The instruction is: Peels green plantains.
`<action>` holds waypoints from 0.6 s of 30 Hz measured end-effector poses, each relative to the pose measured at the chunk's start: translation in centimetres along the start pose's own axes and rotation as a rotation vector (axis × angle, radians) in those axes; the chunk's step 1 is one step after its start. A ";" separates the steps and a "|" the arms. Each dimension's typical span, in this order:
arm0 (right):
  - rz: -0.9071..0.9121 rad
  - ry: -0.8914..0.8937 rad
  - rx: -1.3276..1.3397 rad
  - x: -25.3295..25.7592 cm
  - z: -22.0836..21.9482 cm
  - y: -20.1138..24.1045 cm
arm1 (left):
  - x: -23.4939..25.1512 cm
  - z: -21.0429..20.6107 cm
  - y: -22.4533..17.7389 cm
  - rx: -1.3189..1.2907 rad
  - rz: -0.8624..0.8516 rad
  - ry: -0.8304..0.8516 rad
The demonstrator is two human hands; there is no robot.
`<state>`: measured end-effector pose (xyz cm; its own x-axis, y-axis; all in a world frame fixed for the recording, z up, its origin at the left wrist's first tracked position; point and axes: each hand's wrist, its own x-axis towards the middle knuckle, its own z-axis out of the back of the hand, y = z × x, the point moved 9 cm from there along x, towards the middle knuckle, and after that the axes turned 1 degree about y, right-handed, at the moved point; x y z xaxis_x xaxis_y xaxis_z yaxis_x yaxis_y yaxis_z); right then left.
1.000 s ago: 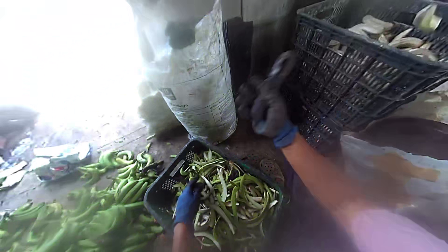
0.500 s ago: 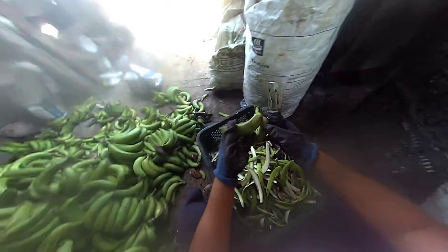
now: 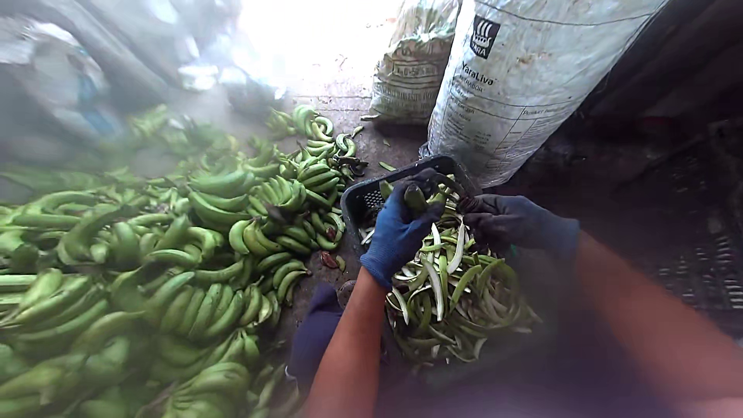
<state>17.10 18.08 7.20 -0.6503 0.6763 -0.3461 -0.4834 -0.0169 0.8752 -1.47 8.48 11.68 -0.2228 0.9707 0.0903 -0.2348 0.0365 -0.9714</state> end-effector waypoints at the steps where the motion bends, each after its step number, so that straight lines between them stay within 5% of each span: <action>1: -0.012 0.005 0.004 -0.2 0.3 -0.1 | 0.2 -0.3 0.4 -0.027 0.017 0.032; 6: 0.380 -0.078 0.307 -3.3 1.3 3.2 | 0.9 -0.6 -0.1 -0.112 -0.049 0.063; 7: 0.358 -0.069 0.272 -3.2 1.2 2.8 | 0.7 -0.8 -0.4 -0.101 -0.067 0.061; 10: -0.104 0.072 -0.042 -0.8 -0.4 -3.5 | -0.3 -0.9 -2.1 -0.254 -0.108 0.102; 12: -0.155 0.087 -0.059 -1.1 -0.3 -3.2 | 0.0 -0.5 -3.3 -0.393 -0.135 0.165; 18: 0.378 -0.023 -0.109 -2.8 0.5 2.1 | 2.4 -0.7 -1.6 -0.533 0.018 0.183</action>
<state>18.17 16.51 10.21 -0.7818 0.6236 0.0022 -0.2725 -0.3448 0.8983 -0.96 10.93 13.26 -0.0436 0.9959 0.0796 0.2882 0.0889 -0.9534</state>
